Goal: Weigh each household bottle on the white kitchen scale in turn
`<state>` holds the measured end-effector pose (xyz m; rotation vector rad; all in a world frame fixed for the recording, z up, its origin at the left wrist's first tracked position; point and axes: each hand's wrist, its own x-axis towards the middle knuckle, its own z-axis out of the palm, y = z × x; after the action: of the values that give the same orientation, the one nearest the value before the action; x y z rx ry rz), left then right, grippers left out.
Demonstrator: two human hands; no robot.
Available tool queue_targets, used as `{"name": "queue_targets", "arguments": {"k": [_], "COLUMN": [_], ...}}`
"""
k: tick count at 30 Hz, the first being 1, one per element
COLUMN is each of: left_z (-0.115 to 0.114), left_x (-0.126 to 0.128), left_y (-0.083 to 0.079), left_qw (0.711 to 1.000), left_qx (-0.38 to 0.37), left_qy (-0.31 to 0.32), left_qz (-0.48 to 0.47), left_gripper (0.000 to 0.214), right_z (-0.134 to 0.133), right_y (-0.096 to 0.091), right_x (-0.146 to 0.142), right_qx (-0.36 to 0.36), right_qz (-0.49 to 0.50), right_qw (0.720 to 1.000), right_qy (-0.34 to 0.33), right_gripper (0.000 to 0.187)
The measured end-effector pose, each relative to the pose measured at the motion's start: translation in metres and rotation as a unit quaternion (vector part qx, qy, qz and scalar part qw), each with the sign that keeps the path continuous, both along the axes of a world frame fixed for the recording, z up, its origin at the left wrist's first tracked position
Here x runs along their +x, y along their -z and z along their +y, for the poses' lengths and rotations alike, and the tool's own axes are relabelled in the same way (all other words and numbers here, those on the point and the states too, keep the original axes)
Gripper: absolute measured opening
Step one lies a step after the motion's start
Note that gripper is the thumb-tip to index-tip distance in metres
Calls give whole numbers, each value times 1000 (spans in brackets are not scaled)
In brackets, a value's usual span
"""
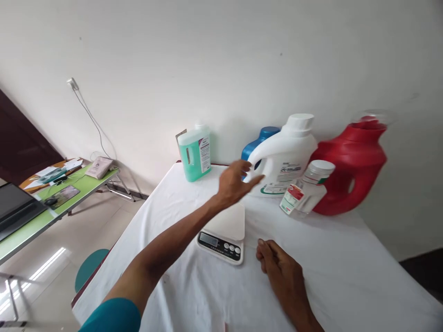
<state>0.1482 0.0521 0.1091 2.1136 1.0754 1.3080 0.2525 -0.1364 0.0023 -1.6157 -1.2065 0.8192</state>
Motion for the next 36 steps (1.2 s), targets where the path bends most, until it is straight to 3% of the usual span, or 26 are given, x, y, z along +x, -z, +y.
{"name": "queue_targets", "arguments": {"k": [3,6,8,10,13,16,20,23,31,36], "left_z": [31,67,89,107,126,134,126,110,47,4], "left_x": [-77,-133,-152,-157,-150,-135,-119,-120,-161,-177], "left_y": [-4,-1,4,7,8,6,5,3,-12,-31], "left_qw": [973,942,943,958,972,954,926,916,917,918], "left_qx": [105,63,-7,-65,-103,-114,-100,-69,-74,-71], "left_qy": [-185,-308,-308,-254,-152,-117,-115,-148,-206,-186], "left_qz": [-85,-121,-125,-116,-147,-250,-344,-367,-333,-344], "left_gripper": [43,63,74,67,47,46,48,48,50,47], "right_z": [1,3,4,5,6,5,4,4,5,7], "right_y": [-2,-2,-1,1,3,3,0,-3,-8,-10], "right_x": [0,0,1,1,1,1,1,0,-4,-6], "right_qx": [-20,-26,-34,-41,-34,-31,-34,-28,-30,-17], "right_qz": [-29,-55,-62,-64,-60,-53,-41,-27,4,-3], "right_qw": [999,998,997,997,997,998,998,999,999,999], "right_qy": [10,13,15,19,21,25,23,21,29,28], "right_gripper": [56,58,59,60,60,59,57,57,55,54]}}
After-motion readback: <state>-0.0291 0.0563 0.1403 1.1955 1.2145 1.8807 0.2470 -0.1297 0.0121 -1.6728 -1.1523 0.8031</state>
